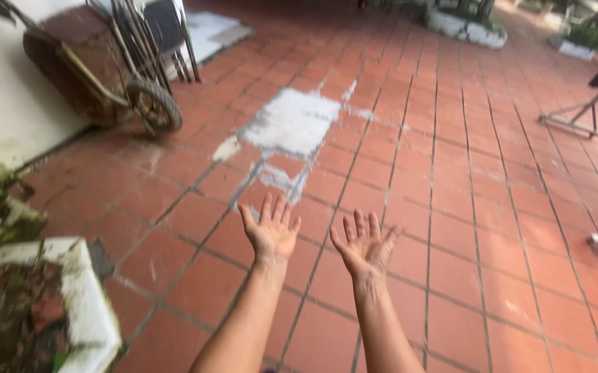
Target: Organizing and stacking plastic baskets in a courtyard.
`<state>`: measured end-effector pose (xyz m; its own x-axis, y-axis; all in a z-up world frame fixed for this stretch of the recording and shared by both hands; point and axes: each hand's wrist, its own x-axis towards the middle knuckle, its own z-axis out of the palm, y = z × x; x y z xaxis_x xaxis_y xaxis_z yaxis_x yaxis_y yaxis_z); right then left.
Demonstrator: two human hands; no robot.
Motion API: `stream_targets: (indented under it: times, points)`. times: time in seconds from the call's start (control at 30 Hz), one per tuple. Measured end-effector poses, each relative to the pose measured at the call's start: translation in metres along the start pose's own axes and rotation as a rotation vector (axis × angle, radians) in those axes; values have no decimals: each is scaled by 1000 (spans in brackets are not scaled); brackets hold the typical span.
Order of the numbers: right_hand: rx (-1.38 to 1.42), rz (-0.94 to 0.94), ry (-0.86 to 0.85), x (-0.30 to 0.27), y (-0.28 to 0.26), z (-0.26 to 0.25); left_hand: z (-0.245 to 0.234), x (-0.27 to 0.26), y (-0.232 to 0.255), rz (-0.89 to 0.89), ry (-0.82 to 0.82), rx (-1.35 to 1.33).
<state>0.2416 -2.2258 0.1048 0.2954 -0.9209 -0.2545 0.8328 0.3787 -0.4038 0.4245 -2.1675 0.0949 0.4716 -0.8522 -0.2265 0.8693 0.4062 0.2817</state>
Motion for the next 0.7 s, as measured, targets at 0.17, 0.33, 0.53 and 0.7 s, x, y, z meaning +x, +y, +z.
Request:
stream_targets:
  times: [0.17,0.33,0.53,0.7]
  points:
    - [-7,2,34,109,15,41,23,113,10,-11,-8,-4]
    - [-2,15,46,188,27,70,38,200,10,-27,17,1]
    - [-7,55,32,300,37,87,50,302,8,-6,67,-10]
    - [7,96,19,413,27,105,73,409,-5,43,56,-7]
